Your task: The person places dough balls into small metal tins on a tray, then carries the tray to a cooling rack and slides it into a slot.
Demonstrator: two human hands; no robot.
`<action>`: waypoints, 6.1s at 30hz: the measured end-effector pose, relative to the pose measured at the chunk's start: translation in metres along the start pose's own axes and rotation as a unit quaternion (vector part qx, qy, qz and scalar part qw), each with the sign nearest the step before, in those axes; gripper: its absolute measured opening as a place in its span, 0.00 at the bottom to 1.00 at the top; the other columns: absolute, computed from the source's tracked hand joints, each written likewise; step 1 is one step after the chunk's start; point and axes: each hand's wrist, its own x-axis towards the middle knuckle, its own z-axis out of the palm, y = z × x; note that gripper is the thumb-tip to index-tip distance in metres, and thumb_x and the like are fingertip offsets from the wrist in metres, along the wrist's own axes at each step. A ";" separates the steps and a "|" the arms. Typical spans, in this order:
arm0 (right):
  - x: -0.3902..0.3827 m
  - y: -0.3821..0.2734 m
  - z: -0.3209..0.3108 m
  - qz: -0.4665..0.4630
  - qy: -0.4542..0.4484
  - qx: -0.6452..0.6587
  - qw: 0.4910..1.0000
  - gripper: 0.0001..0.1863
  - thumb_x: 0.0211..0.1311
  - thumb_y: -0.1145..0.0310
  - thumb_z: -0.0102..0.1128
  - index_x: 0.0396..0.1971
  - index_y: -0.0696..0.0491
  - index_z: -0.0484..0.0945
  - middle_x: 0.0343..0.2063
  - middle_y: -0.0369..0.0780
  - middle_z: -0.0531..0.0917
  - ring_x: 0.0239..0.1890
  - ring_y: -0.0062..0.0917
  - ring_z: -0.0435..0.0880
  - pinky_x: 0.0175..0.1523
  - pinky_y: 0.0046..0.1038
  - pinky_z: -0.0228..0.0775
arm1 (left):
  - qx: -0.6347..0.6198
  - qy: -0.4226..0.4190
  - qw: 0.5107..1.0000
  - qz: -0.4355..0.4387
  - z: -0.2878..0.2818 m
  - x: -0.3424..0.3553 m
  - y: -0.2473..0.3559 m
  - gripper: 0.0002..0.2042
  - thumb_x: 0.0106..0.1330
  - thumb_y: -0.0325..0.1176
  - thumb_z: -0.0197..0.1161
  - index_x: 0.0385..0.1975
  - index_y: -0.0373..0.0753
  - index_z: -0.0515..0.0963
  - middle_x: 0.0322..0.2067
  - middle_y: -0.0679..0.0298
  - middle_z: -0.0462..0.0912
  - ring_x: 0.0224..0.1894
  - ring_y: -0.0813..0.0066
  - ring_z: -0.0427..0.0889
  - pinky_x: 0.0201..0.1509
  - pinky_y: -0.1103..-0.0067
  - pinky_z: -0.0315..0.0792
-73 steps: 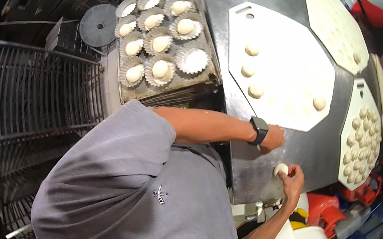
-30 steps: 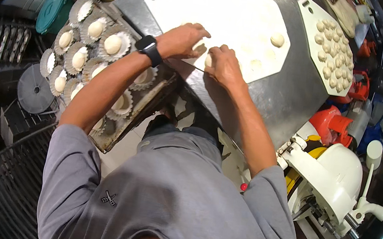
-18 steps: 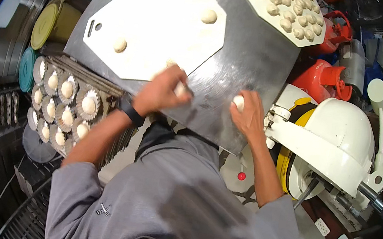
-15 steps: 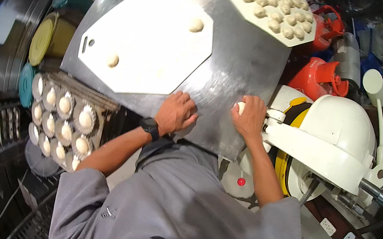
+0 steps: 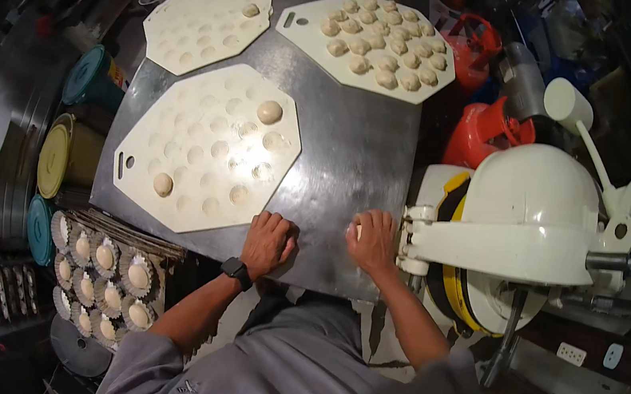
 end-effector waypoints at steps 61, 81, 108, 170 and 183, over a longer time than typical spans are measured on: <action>0.013 -0.018 -0.003 -0.074 -0.016 0.041 0.996 0.05 0.56 0.73 0.59 0.31 0.55 0.74 0.34 0.46 0.76 0.40 0.46 0.74 0.49 0.45 0.65 | -0.072 0.026 0.997 0.002 -0.020 -0.034 -0.008 0.08 0.58 0.28 0.66 0.36 0.40 0.75 0.33 0.58 0.76 0.39 0.57 0.74 0.47 0.65 0.69; 0.052 -0.038 0.024 -0.015 0.049 0.048 0.998 0.05 0.56 0.73 0.61 0.30 0.55 0.75 0.34 0.47 0.77 0.42 0.46 0.74 0.49 0.46 0.66 | -0.010 0.021 1.000 -0.020 -0.015 -0.008 0.012 0.09 0.60 0.31 0.64 0.38 0.41 0.75 0.35 0.59 0.75 0.42 0.58 0.74 0.49 0.66 0.69; 0.008 0.002 0.020 -0.101 0.031 0.064 0.992 0.05 0.54 0.75 0.62 0.30 0.55 0.75 0.32 0.44 0.77 0.39 0.44 0.75 0.45 0.42 0.68 | -0.051 0.018 0.998 0.016 -0.002 -0.020 -0.020 0.08 0.58 0.28 0.64 0.37 0.39 0.80 0.34 0.57 0.77 0.41 0.56 0.75 0.50 0.66 0.70; 0.123 -0.420 0.017 -0.315 -0.276 0.220 0.881 0.17 0.59 0.69 0.71 0.42 0.59 0.75 0.34 0.40 0.77 0.38 0.26 0.75 0.49 0.30 0.69 | -0.139 0.353 0.868 -0.321 -0.330 -0.352 -0.028 0.19 0.59 0.33 0.72 0.49 0.38 0.76 0.43 0.63 0.83 0.45 0.68 0.83 0.50 0.72 0.77; 0.137 -0.770 0.253 -0.618 -0.135 0.047 0.773 0.18 0.60 0.66 0.67 0.50 0.54 0.84 0.45 0.48 0.83 0.51 0.45 0.79 0.58 0.42 0.71 | 0.219 0.218 0.804 -0.509 -0.431 -0.589 -0.220 0.18 0.57 0.32 0.70 0.48 0.39 0.81 0.43 0.53 0.85 0.52 0.53 0.78 0.59 0.63 0.72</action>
